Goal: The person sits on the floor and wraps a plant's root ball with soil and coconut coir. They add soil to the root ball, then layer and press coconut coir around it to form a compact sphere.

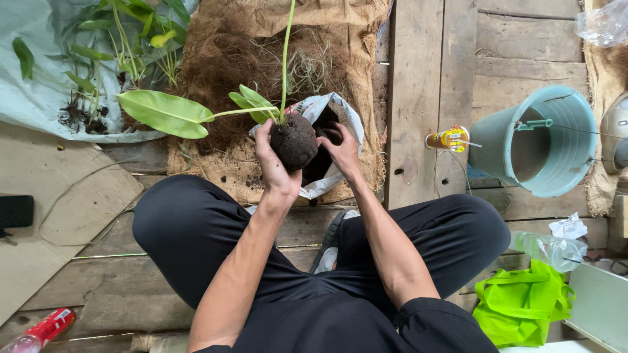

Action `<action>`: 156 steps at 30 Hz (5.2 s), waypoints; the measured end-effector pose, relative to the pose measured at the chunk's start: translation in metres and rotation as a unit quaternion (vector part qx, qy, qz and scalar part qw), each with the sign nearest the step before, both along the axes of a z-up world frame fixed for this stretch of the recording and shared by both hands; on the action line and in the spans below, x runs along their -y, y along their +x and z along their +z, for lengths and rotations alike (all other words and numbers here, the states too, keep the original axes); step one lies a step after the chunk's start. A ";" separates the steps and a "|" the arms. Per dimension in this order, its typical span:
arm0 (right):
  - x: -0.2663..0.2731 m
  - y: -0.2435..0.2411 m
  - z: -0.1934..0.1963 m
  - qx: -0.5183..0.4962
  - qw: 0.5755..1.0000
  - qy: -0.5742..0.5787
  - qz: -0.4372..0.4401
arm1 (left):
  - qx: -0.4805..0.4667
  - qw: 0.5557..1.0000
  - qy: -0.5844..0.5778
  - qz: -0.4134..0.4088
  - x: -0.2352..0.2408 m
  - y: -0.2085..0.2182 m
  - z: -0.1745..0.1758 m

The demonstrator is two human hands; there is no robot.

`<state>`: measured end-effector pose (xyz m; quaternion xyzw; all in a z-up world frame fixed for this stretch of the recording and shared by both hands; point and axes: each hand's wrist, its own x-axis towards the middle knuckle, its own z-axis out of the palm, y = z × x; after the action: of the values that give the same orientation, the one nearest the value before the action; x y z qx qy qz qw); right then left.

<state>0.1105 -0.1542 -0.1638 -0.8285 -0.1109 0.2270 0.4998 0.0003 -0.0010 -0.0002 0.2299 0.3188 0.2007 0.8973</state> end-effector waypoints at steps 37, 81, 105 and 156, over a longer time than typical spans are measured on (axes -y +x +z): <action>0.008 0.012 0.005 0.198 0.956 -0.208 0.059 | 0.029 0.998 -0.053 -0.012 0.000 -0.003 0.001; -0.020 0.185 0.070 0.111 0.971 -0.211 0.010 | 0.039 0.999 -0.034 -0.010 0.003 0.003 0.001; 0.007 0.139 0.064 0.386 0.903 -0.158 0.108 | 0.040 0.998 -0.042 -0.001 0.005 0.000 0.006; 0.022 0.034 0.128 -0.400 0.908 0.102 0.068 | 0.169 0.967 -0.019 -0.189 -0.028 0.046 0.109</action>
<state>0.1448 -0.1761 -0.0358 -0.6028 0.0194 0.5604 0.5676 0.0465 0.0267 0.1092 0.2318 0.1171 0.0576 0.9640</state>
